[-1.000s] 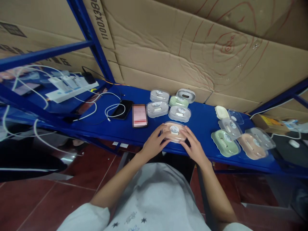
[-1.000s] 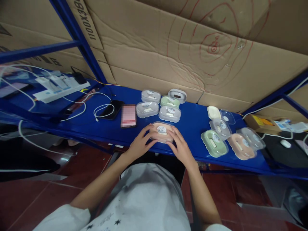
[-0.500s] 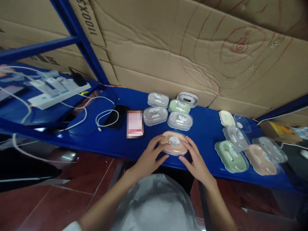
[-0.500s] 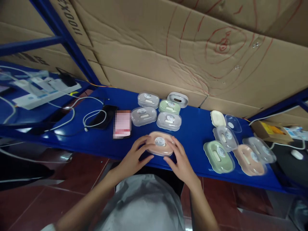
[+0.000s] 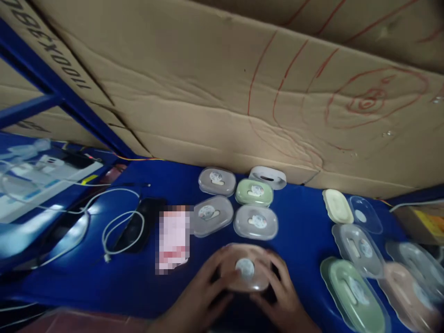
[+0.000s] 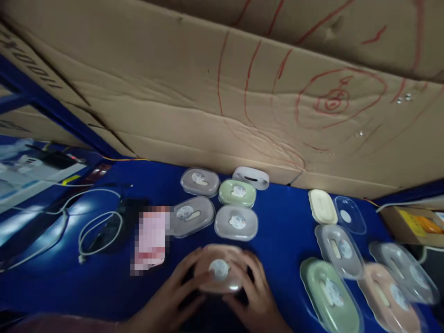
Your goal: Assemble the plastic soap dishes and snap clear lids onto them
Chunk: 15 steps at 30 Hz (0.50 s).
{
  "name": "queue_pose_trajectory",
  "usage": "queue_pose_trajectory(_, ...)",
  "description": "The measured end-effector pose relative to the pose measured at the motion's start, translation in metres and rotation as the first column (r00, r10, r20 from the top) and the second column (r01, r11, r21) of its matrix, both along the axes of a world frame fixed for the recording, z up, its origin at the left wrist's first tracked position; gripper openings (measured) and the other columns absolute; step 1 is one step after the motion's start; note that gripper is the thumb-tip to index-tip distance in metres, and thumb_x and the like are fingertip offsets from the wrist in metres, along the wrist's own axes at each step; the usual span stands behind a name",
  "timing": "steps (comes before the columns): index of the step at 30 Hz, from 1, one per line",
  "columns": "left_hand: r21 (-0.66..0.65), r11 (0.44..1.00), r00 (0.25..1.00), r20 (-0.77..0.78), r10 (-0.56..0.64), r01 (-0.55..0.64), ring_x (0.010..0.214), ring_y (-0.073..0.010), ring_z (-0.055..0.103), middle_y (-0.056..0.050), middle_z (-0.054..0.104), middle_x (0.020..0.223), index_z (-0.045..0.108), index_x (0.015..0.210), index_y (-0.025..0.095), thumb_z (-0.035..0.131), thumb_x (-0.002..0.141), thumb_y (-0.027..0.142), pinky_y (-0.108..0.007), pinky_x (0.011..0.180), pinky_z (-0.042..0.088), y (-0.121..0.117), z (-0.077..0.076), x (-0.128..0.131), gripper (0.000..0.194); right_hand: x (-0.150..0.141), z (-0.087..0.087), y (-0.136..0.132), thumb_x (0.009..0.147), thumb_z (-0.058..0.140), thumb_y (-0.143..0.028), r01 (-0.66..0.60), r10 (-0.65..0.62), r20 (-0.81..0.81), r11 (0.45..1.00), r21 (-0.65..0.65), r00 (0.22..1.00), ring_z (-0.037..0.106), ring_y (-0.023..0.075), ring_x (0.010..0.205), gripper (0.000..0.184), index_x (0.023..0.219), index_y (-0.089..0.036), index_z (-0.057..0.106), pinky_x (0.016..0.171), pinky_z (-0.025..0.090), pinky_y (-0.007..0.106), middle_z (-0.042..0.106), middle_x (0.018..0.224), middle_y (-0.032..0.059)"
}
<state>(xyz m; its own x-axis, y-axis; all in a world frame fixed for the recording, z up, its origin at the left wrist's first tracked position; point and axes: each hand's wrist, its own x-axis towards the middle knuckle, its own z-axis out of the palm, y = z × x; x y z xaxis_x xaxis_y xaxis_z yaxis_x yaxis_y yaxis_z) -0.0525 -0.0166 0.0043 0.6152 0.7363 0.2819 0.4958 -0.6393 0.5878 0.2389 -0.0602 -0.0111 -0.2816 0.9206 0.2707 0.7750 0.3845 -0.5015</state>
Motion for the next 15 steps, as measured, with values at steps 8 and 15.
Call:
queue_pose_trajectory(8, 0.150, 0.988, 0.999, 0.035, 0.032, -0.037, 0.160, -0.0328, 0.040, -0.014, 0.038, 0.172, 0.050, 0.156, 0.029, 0.063, 0.103, 0.018, -0.055, 0.124, 0.047, 0.017, 0.006, 0.012, 0.055, -0.011, 0.025, 0.023, 0.103, 0.065, -0.045, -0.035, 0.035, -0.053, 0.999, 0.000, 0.998, 0.046, 0.0311, 0.155, 0.072, 0.168, -0.044, 0.033, 0.124, 0.048, 0.052, 0.045, 0.168, 0.0069)
queue_pose_trajectory(15, 0.185, 0.983, 0.999, 0.048, -0.003, -0.006, 0.162, -0.0316, 0.036, -0.013, 0.037, 0.171, 0.051, 0.155, 0.028, 0.062, 0.106, 0.024, -0.057, 0.127, 0.043, 0.017, 0.014, 0.010, 0.050, -0.013, 0.025, 0.021, 0.107, 0.058, -0.045, -0.060, 0.060, -0.068, 0.998, 0.002, 0.996, 0.032, 0.0290, 0.163, 0.070, 0.170, -0.039, 0.029, 0.131, 0.037, 0.054, 0.034, 0.175, 0.0075)
